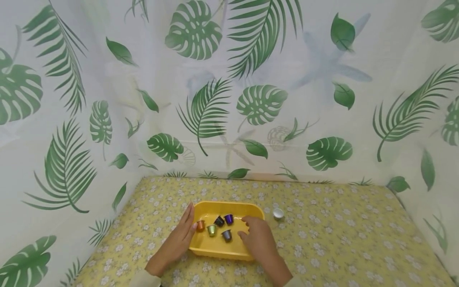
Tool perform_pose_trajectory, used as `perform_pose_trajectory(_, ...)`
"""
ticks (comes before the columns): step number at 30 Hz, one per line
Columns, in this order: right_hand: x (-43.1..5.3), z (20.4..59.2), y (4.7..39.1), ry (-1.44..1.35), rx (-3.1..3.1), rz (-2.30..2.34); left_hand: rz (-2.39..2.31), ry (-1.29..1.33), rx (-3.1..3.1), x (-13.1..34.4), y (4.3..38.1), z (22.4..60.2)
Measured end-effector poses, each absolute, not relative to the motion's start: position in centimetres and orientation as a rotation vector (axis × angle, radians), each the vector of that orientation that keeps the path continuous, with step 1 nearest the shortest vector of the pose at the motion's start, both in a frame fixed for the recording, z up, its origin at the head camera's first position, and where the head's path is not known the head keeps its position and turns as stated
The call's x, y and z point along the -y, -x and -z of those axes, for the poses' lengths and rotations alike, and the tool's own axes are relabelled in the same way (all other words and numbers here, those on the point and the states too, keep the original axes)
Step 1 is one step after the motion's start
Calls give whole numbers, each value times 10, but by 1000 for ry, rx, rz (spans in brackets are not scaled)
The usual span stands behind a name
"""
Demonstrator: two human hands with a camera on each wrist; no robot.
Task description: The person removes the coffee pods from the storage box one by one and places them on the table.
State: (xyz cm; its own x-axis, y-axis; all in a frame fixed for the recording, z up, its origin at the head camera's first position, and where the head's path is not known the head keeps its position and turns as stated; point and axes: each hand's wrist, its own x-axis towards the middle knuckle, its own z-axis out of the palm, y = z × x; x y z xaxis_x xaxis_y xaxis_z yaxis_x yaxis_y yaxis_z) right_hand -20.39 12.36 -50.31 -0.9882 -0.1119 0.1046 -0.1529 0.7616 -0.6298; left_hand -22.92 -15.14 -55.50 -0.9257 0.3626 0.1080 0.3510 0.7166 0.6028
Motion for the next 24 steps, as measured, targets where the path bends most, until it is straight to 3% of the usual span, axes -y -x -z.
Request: perform_pose_trajectory(24,-99,524,219,-281,3008,-1008,-1014,-599,-2903,151,229,557)
